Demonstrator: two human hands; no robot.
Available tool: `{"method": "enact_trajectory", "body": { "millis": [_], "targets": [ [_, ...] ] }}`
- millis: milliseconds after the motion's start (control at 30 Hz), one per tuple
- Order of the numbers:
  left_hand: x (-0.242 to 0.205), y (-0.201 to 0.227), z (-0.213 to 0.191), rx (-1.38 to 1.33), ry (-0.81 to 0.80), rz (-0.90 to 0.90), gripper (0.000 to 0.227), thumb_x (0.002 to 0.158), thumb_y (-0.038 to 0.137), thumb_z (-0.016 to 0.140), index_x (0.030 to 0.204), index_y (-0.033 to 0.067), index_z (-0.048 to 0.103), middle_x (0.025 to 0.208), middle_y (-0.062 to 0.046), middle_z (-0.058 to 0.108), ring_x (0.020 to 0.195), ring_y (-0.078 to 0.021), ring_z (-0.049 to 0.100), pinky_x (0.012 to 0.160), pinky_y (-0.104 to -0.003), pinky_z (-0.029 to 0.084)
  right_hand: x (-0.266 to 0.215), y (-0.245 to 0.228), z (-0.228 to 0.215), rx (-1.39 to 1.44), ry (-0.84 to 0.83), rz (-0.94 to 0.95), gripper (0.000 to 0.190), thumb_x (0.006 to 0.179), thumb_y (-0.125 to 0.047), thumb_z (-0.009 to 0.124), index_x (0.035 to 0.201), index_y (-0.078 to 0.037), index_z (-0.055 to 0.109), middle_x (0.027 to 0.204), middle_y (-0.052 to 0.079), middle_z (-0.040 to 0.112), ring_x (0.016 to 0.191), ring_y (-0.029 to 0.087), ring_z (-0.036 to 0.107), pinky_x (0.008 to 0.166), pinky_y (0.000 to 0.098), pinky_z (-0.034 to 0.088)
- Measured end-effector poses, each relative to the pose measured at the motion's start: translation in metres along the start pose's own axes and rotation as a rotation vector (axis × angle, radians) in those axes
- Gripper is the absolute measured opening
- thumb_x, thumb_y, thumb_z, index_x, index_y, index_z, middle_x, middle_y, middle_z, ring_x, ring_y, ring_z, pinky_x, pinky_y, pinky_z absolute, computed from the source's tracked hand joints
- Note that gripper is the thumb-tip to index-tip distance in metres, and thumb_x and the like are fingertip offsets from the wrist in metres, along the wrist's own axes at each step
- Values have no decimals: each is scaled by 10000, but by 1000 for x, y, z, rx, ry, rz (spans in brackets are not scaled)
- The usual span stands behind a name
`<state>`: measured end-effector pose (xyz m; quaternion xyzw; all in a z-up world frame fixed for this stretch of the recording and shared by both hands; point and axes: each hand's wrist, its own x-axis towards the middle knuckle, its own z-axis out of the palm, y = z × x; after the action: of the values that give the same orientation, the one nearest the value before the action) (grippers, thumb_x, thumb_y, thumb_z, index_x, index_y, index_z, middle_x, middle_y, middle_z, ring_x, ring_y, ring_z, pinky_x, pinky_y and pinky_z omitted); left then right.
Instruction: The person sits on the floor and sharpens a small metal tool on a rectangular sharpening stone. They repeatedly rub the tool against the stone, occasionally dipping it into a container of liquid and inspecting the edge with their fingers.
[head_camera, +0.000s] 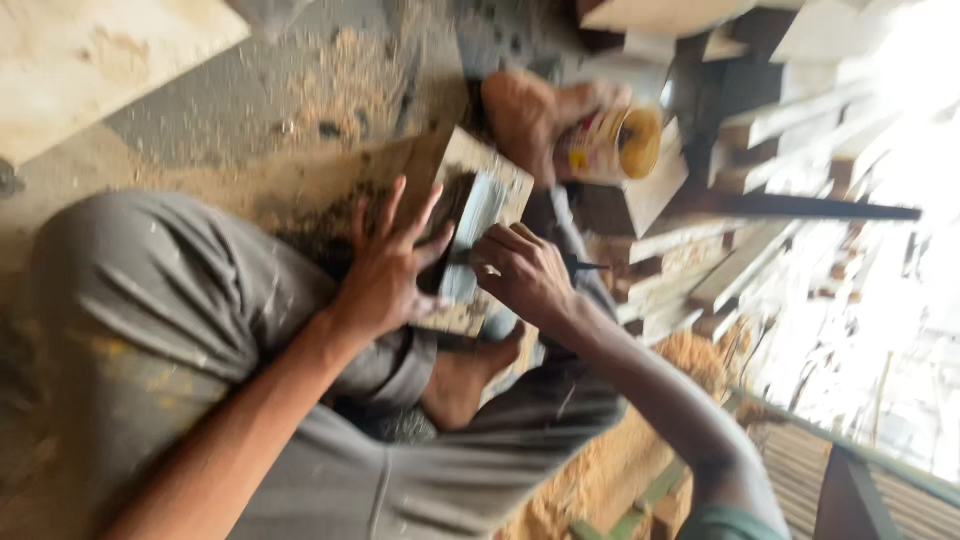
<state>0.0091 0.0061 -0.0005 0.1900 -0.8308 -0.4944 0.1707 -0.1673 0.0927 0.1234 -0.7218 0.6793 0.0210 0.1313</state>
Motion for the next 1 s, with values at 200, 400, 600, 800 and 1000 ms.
{"method": "enact_trajectory", "body": {
  "millis": [200,400,600,800,1000],
  "targets": [
    [-10,-1,8,74,41,38,863,641,488,929,1388,169,640,1724,-95,115,1575,-436,43,1179,-765,47,-12,20,12,10,-186,45,153,738,-42,769,840,-152,739,925,58,712,852,276,706,764,408,573],
    [-5,0,8,20,-39,37,975,578,531,925,1399,96,627,1702,-121,137,1549,-438,40,1157,-780,37,13,70,16,69,-10,285,133,948,-113,782,1065,-102,721,1064,88,714,890,269,714,788,380,585],
    [8,-5,1,22,-37,11,985,531,551,945,1361,109,651,1698,-119,143,1544,-439,30,1155,-780,30,-9,57,17,-196,-16,57,318,712,12,735,978,-158,776,937,73,732,867,318,709,755,419,562],
    [7,-4,2,28,9,20,977,502,538,962,1339,121,679,1687,-124,171,1541,-440,52,1167,-763,17,17,65,-57,171,312,325,174,867,-59,768,1034,-11,755,1002,131,738,917,241,739,806,363,588],
    [3,-10,16,5,34,28,966,548,566,953,1350,105,679,1714,-125,174,1557,-431,48,1189,-749,-12,-25,-18,-13,303,58,340,178,852,-79,824,989,-19,729,945,88,708,845,225,712,771,348,584]
  ]
}}
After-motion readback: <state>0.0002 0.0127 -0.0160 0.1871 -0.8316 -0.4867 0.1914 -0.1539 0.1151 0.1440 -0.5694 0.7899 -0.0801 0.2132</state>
